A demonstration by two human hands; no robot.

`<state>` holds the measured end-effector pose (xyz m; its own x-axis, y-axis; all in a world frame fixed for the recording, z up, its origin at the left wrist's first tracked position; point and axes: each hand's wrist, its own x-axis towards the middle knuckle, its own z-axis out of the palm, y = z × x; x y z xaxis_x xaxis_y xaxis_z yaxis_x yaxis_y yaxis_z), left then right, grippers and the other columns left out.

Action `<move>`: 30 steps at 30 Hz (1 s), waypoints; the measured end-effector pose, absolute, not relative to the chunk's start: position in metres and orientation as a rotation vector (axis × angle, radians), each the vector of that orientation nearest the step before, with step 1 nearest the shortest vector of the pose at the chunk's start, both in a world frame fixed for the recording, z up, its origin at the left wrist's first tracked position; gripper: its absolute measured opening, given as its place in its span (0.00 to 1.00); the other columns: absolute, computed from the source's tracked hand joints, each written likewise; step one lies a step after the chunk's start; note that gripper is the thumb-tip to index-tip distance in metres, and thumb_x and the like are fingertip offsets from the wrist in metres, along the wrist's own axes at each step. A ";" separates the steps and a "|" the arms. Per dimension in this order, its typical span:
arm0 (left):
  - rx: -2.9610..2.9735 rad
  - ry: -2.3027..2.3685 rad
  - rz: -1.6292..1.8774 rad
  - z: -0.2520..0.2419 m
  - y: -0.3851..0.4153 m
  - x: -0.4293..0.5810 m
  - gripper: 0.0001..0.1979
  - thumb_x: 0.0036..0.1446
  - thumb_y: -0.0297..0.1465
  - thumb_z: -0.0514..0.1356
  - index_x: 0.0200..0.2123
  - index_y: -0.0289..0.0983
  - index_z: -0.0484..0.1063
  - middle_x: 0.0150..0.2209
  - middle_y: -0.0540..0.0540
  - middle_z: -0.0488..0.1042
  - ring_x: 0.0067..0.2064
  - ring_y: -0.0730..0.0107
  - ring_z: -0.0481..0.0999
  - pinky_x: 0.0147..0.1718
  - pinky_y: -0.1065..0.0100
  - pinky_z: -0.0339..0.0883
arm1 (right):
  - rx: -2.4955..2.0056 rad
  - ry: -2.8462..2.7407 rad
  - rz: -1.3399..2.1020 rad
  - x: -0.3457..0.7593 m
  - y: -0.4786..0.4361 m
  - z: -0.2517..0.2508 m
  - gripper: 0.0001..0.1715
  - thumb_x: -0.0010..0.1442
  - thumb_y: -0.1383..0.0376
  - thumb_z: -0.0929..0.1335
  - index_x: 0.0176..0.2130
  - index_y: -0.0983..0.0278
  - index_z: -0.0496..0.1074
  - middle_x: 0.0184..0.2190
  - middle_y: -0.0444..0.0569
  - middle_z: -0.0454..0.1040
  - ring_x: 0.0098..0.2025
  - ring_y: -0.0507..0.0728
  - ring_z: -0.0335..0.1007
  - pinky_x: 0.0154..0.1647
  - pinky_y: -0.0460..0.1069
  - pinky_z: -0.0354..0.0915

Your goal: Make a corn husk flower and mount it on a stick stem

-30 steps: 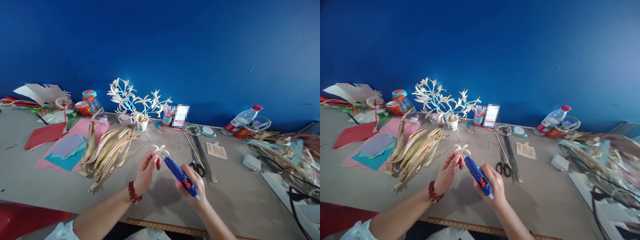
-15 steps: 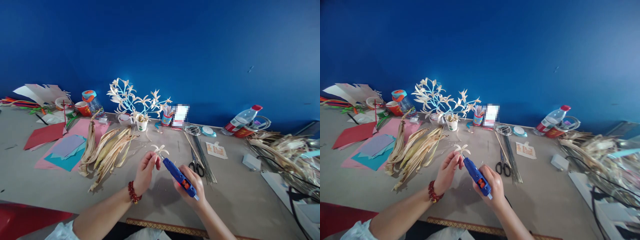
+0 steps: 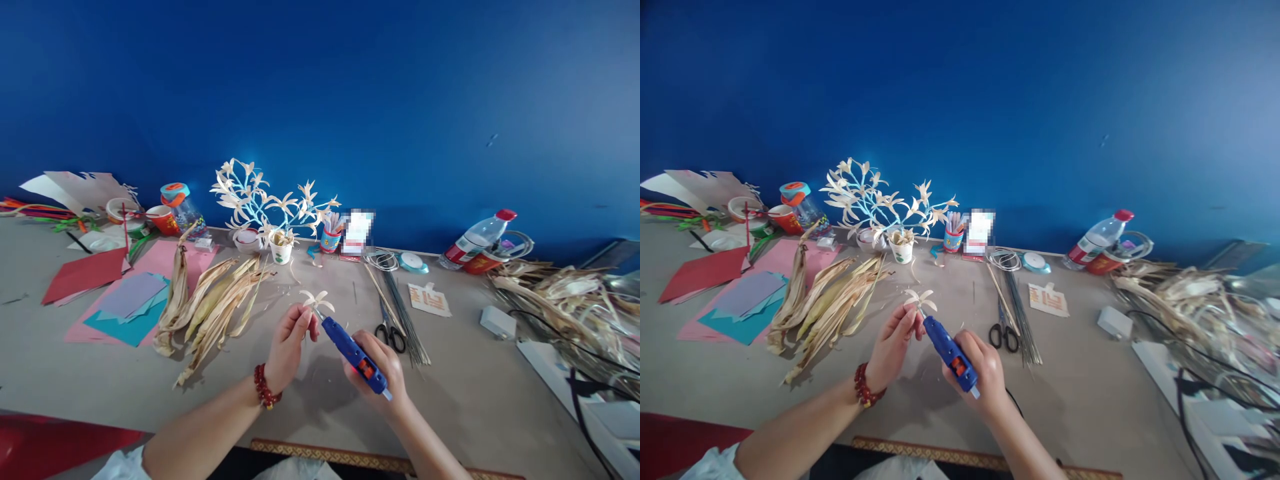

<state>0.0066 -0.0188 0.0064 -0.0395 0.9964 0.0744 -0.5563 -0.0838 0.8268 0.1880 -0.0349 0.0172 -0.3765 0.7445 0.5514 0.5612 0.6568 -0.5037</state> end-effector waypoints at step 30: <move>0.746 0.802 1.451 0.004 -0.018 0.004 0.15 0.60 0.42 0.63 0.28 0.38 0.67 0.25 0.52 0.65 0.27 0.74 0.64 0.32 0.69 0.61 | -2.303 -2.078 -0.066 0.387 0.016 -0.006 0.21 0.59 0.58 0.67 0.50 0.63 0.70 0.45 0.54 0.74 0.34 0.60 0.75 0.26 0.49 0.56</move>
